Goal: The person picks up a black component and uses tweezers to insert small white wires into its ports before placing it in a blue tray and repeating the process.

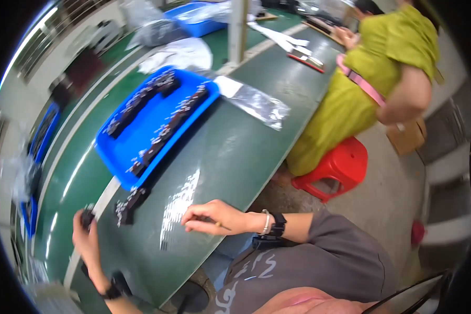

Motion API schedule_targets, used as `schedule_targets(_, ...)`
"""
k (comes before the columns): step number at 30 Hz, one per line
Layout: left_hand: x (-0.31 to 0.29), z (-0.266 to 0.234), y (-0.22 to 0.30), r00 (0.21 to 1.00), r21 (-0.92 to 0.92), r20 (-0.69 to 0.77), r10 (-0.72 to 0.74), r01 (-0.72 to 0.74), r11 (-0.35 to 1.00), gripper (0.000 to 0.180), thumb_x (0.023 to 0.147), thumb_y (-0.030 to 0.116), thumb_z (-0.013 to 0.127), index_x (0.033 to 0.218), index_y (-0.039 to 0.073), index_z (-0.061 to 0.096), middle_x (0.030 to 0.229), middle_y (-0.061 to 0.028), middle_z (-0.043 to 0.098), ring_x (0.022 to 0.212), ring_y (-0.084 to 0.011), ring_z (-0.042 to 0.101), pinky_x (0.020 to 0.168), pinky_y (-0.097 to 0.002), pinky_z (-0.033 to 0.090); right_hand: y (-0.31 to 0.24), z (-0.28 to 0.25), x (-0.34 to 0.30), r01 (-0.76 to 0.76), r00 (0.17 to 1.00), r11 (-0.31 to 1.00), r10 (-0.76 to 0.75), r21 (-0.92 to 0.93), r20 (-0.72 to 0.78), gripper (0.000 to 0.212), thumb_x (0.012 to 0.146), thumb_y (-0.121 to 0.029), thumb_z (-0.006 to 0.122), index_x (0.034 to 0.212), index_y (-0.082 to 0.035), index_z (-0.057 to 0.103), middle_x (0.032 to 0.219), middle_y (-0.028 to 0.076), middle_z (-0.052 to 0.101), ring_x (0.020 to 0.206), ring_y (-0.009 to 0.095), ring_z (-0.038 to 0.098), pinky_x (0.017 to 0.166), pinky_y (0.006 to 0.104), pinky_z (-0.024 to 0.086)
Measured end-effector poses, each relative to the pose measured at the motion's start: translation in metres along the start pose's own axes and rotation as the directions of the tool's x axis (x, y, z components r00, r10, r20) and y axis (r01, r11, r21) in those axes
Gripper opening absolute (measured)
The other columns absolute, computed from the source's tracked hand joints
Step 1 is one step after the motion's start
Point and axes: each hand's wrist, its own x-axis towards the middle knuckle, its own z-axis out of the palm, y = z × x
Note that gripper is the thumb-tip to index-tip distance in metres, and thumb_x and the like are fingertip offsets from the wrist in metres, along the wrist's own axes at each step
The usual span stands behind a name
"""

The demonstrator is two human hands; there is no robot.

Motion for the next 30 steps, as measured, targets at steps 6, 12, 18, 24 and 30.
schedule_targets(6, -0.064, 0.001, 0.143, 0.948, -0.222, 0.296, 0.119, -0.052, 0.974, 0.03, 0.08, 0.0, 0.072, 0.109, 0.002, 0.064, 0.088, -0.0071, 0.063, 0.072, -0.0124, 0.062, 0.066, -0.0247, 0.051, -0.012, 0.013, 0.005, -0.014, 0.984, 0.974, 0.053, 0.225, -0.169, 0.013, 0.098, -0.016, 0.059, 0.099, -0.003, 0.061, 0.09, 0.003, 0.067, 0.079, 0.008, 0.059, 0.069, 0.0268, 0.047)
schedule_targets(12, -0.093, 0.016, 0.173, 0.827, -0.307, 0.522, 0.207, -0.044, 0.951, 0.035, 0.073, -0.005, 0.072, 0.107, 0.002, 0.065, 0.086, -0.0042, 0.056, 0.065, -0.0123, 0.057, 0.061, -0.0232, 0.047, -0.008, 0.015, 0.015, -0.116, 0.984, 0.812, 0.018, 0.572, 0.174, 0.013, 0.095, -0.016, 0.064, 0.095, -0.005, 0.057, 0.098, 0.003, 0.061, 0.093, 0.007, 0.055, 0.081, 0.0266, 0.045)
schedule_targets(18, -0.095, 0.018, 0.159, 0.81, -0.514, 0.529, 0.254, 0.068, 0.855, 0.039, 0.073, -0.002, 0.074, 0.11, 0.001, 0.065, 0.086, -0.0029, 0.056, 0.066, -0.01, 0.056, 0.061, -0.0234, 0.047, -0.011, 0.015, 0.007, -0.247, 0.938, 0.668, -0.017, 0.702, 0.346, 0.018, 0.091, -0.016, 0.07, 0.092, -0.006, 0.055, 0.1, 0.003, 0.057, 0.096, 0.009, 0.053, 0.081, 0.0261, 0.046)
schedule_targets(24, -0.126, 0.037, 0.155, 0.884, -0.687, 0.367, -0.289, 0.467, 0.556, 0.043, 0.082, 0.001, 0.069, 0.125, -0.002, 0.06, 0.103, -0.003, 0.061, 0.078, -0.0082, 0.057, 0.067, -0.0218, 0.048, -0.004, 0.031, 0.015, -0.147, 0.979, 0.73, 0.012, 0.668, 0.203, 0.018, 0.088, -0.007, 0.072, 0.09, -0.006, 0.054, 0.104, 0.005, 0.058, 0.102, 0.011, 0.054, 0.085, 0.028, 0.048)
schedule_targets(30, -0.138, 0.079, 0.169, 0.925, -0.738, 0.245, -0.289, 0.372, 0.563, 0.051, 0.076, 0.009, 0.081, 0.124, 0.002, 0.062, 0.113, -0.0068, 0.064, 0.096, -0.0124, 0.062, 0.074, -0.0238, 0.053, -0.004, 0.024, 0.013, 0.236, 0.967, 0.969, -0.242, 0.073, 0.078, 0.02, 0.083, 0.006, 0.067, 0.092, -0.004, 0.052, 0.134, 0.018, 0.051, 0.117, 0.025, 0.058, 0.101, 0.0369, 0.045)
